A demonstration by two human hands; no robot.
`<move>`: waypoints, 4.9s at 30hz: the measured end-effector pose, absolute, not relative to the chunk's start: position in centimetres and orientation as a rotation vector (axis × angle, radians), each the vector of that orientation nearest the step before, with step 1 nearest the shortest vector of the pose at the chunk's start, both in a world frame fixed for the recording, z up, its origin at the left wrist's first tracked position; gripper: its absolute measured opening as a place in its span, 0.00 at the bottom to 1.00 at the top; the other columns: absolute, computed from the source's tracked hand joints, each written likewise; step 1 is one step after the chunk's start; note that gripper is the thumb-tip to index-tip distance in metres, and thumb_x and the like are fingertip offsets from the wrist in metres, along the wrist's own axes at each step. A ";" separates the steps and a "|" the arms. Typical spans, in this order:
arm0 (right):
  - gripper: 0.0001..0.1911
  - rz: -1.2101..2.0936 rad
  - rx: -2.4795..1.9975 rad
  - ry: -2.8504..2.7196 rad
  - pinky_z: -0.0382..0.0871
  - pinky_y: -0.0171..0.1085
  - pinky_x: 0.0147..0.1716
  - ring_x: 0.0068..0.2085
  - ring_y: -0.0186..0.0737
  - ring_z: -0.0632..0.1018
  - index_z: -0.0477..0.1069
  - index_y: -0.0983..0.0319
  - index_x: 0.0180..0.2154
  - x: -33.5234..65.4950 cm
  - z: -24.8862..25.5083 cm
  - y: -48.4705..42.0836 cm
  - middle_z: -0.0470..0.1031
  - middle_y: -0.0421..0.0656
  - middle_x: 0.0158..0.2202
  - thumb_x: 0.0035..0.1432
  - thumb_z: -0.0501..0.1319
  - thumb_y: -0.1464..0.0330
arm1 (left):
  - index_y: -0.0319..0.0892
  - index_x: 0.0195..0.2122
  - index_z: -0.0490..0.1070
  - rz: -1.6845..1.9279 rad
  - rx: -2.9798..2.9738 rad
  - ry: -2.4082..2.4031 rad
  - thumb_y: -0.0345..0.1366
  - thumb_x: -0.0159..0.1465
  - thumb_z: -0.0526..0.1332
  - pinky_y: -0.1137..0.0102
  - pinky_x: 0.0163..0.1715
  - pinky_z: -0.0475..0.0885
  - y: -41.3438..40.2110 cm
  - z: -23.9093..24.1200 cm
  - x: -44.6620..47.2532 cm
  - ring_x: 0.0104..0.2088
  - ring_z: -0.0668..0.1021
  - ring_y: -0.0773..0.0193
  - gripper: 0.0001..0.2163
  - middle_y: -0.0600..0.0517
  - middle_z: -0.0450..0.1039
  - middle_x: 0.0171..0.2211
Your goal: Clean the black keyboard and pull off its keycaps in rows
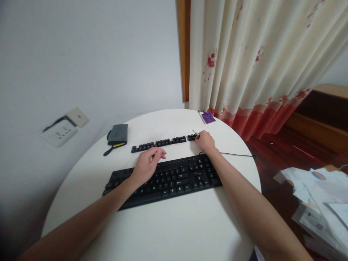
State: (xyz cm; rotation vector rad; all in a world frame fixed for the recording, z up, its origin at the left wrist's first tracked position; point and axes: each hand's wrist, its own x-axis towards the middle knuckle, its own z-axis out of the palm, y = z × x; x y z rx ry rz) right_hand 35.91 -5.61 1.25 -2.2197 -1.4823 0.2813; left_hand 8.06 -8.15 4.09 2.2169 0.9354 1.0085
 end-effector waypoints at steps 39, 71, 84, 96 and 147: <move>0.24 0.702 -1.535 -1.870 0.62 0.35 0.34 0.30 0.36 0.70 0.80 0.65 0.36 37.8 9.0 -11.2 0.75 0.41 0.28 0.64 0.53 0.54 | 0.42 0.35 0.75 0.974 2.222 0.955 0.40 0.70 0.53 0.71 0.28 0.65 -8.2 4.1 8.1 0.29 0.76 0.64 0.14 0.52 0.78 0.28; 0.26 1.149 -1.491 -2.073 0.63 0.36 0.29 0.27 0.37 0.72 0.80 0.66 0.32 38.5 7.6 -11.2 0.75 0.41 0.23 0.53 0.63 0.48 | 0.40 0.34 0.75 0.922 2.216 0.934 0.40 0.71 0.53 0.72 0.28 0.66 -8.3 4.2 8.2 0.27 0.76 0.66 0.15 0.54 0.77 0.27; 0.21 1.038 -1.670 -2.139 0.60 0.35 0.26 0.25 0.36 0.69 0.81 0.66 0.31 37.3 8.7 -12.0 0.74 0.41 0.22 0.54 0.63 0.53 | 0.41 0.35 0.75 0.884 2.219 0.912 0.41 0.71 0.52 0.72 0.30 0.68 -8.0 3.7 7.9 0.28 0.76 0.66 0.15 0.53 0.77 0.27; 0.26 1.054 -1.593 -2.023 0.64 0.35 0.27 0.26 0.37 0.72 0.78 0.67 0.30 37.7 6.7 -10.4 0.74 0.44 0.23 0.59 0.59 0.49 | 0.41 0.32 0.74 0.863 2.238 0.884 0.41 0.71 0.52 0.72 0.31 0.68 -8.3 4.2 8.2 0.29 0.76 0.65 0.16 0.53 0.76 0.27; 0.15 0.905 -1.384 -1.574 0.69 0.35 0.29 0.27 0.38 0.77 0.72 0.64 0.30 28.2 5.7 -10.8 0.78 0.45 0.25 0.64 0.55 0.63 | 0.44 0.37 0.75 1.047 2.329 0.691 0.33 0.62 0.66 0.66 0.39 0.72 -8.2 4.0 8.3 0.42 0.76 0.59 0.03 0.49 0.75 0.39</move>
